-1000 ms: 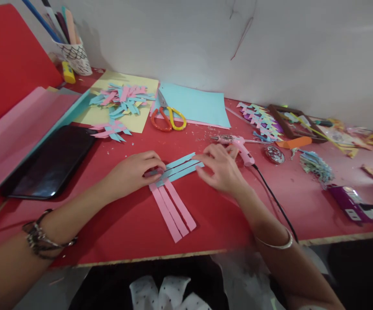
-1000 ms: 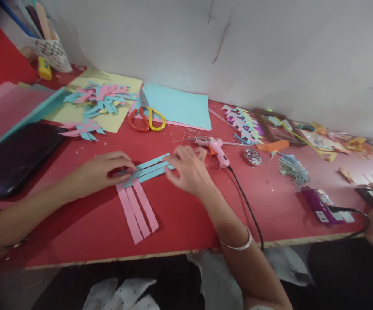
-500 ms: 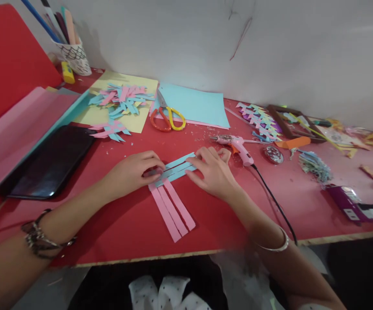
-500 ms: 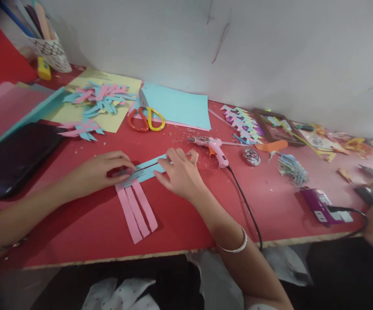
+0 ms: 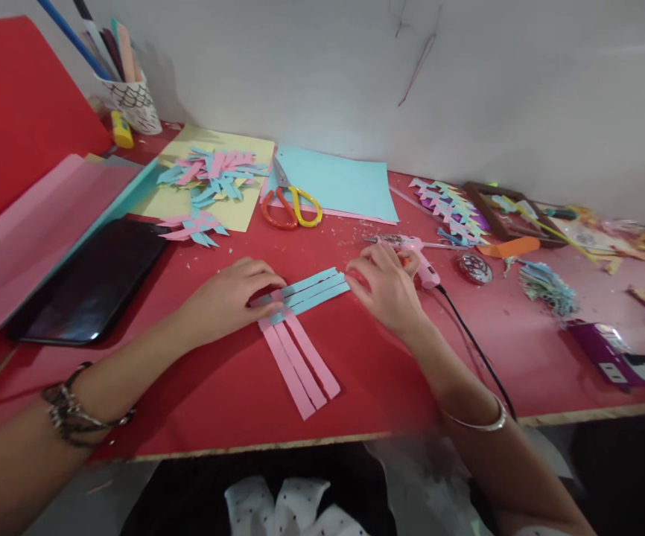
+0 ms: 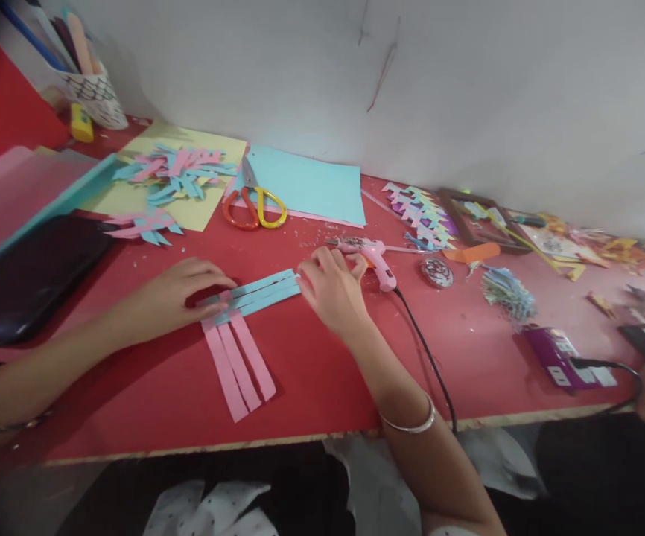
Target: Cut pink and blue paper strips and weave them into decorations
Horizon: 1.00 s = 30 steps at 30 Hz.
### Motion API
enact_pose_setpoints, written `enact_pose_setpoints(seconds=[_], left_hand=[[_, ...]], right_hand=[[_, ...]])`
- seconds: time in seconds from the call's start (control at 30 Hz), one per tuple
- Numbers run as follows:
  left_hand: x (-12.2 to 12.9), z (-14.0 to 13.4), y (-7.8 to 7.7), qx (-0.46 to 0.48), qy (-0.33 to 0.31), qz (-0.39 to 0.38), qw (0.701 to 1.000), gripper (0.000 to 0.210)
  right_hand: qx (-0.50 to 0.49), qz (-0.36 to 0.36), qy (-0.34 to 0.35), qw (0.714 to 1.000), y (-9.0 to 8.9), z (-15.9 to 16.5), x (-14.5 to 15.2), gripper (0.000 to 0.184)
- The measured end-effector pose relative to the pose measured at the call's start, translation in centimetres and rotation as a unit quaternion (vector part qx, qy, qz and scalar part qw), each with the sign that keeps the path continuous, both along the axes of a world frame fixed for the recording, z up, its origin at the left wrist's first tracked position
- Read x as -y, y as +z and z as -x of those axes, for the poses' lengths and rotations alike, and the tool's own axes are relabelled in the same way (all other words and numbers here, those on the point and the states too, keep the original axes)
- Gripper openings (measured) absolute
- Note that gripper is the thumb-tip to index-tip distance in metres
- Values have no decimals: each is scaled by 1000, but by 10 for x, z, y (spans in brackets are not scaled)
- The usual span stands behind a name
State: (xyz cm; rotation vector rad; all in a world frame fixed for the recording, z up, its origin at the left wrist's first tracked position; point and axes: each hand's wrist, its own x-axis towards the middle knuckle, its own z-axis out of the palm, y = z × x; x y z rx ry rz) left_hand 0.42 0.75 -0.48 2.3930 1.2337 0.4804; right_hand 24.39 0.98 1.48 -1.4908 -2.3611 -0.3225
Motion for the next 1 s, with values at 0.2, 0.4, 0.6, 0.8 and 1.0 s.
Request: enact_pose_setpoints(seconds=[0.2,0.4,0.6,0.8,1.0], left_hand=[[1,3,0,-48,-2,-17,999,50],[1,4,-2,-16,-1,-3,1000,45],[1,3,-4,-30,16,-14,999,46],[0,3,-2,-7,-1,11,1000,39],[2,2,0,-14,4,28,999,34]], right_hand=[[-70,-44,50,995,-3,1,0,19],[-98,-62,86,989,-2,1,0,25],[-107,-53,110,987,-1,-2,-1,29],[-110,-30,94,989,-2,-2,0,27],[-120,-9,83,989,-1,-1,2,25]])
